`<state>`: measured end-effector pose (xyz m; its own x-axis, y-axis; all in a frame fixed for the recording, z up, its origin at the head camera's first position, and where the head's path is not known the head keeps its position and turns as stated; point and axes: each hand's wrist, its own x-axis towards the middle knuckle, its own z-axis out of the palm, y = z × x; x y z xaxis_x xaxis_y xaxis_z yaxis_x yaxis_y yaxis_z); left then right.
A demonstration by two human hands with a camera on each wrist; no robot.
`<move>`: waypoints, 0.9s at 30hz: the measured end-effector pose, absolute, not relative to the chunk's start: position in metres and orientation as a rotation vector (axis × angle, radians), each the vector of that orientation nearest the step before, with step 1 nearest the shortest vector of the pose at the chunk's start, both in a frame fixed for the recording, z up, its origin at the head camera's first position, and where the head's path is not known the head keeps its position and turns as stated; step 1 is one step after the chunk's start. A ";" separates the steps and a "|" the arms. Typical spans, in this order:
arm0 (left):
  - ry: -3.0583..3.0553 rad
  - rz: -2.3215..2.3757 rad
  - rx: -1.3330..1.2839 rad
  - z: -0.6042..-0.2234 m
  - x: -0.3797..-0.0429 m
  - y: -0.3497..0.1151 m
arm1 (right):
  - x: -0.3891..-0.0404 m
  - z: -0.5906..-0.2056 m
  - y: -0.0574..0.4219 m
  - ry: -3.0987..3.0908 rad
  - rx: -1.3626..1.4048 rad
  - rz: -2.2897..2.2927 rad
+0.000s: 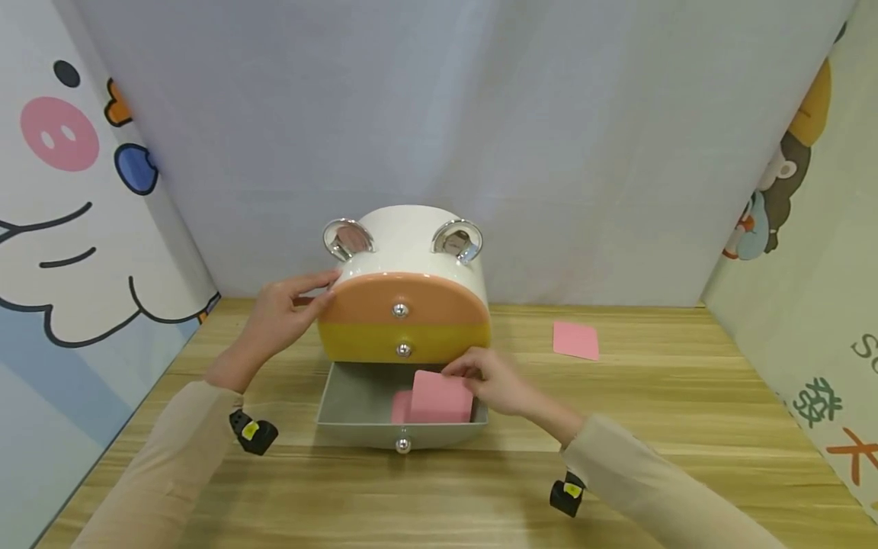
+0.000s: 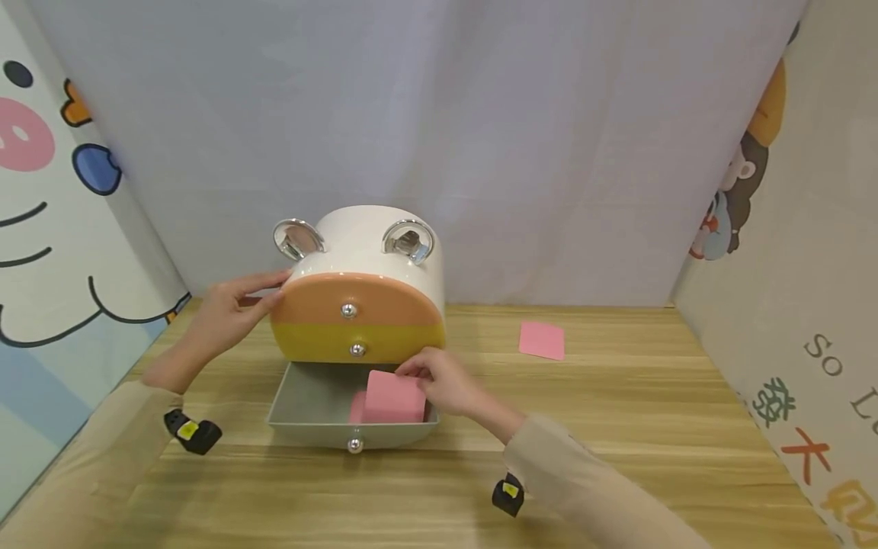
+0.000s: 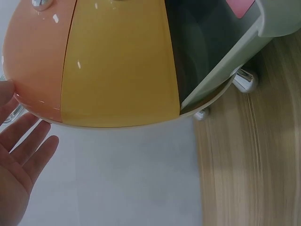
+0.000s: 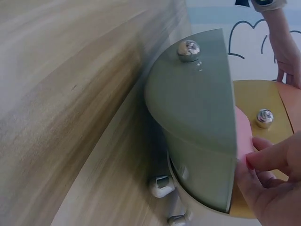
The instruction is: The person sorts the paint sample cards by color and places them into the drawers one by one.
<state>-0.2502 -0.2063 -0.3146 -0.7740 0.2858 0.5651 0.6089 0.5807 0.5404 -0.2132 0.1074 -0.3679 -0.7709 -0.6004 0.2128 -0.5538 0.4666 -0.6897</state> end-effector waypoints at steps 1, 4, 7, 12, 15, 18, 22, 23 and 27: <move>-2.393 -1.044 -0.719 -0.315 -0.250 -0.206 | -0.214 -0.369 0.106 2.655 -1.066 -1.168; -2.392 -1.048 -0.727 -0.314 -0.249 -0.204 | -0.214 -0.372 0.103 2.704 -1.115 -1.068; -2.390 -1.056 -0.733 -0.314 -0.249 -0.203 | -0.213 -0.373 0.103 2.732 -1.128 -1.026; -2.386 -1.068 -0.736 -0.315 -0.250 -0.203 | -0.213 -0.371 0.112 2.687 -1.164 -1.139; -2.380 -1.070 -0.740 -0.313 -0.249 -0.202 | -0.215 -0.363 0.125 2.655 -1.153 -1.205; -2.381 -1.084 -0.740 -0.311 -0.248 -0.203 | -0.219 -0.355 0.143 2.656 -1.076 -1.221; -2.386 -1.091 -0.741 -0.311 -0.248 -0.204 | -0.234 -0.355 0.177 2.731 -0.961 -1.211; -2.385 -1.088 -0.742 -0.311 -0.248 -0.204 | -0.239 -0.357 0.187 2.756 -0.928 -1.203; -2.385 -1.068 -0.735 -0.313 -0.249 -0.206 | -0.260 -0.370 0.227 2.841 -0.753 -1.143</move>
<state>-0.2491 -0.2055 -0.3129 -0.7700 0.2917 0.5674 0.6176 0.5639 0.5483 -0.2597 0.2272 -0.3697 -0.8859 -0.4259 0.1840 -0.4346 0.6231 -0.6503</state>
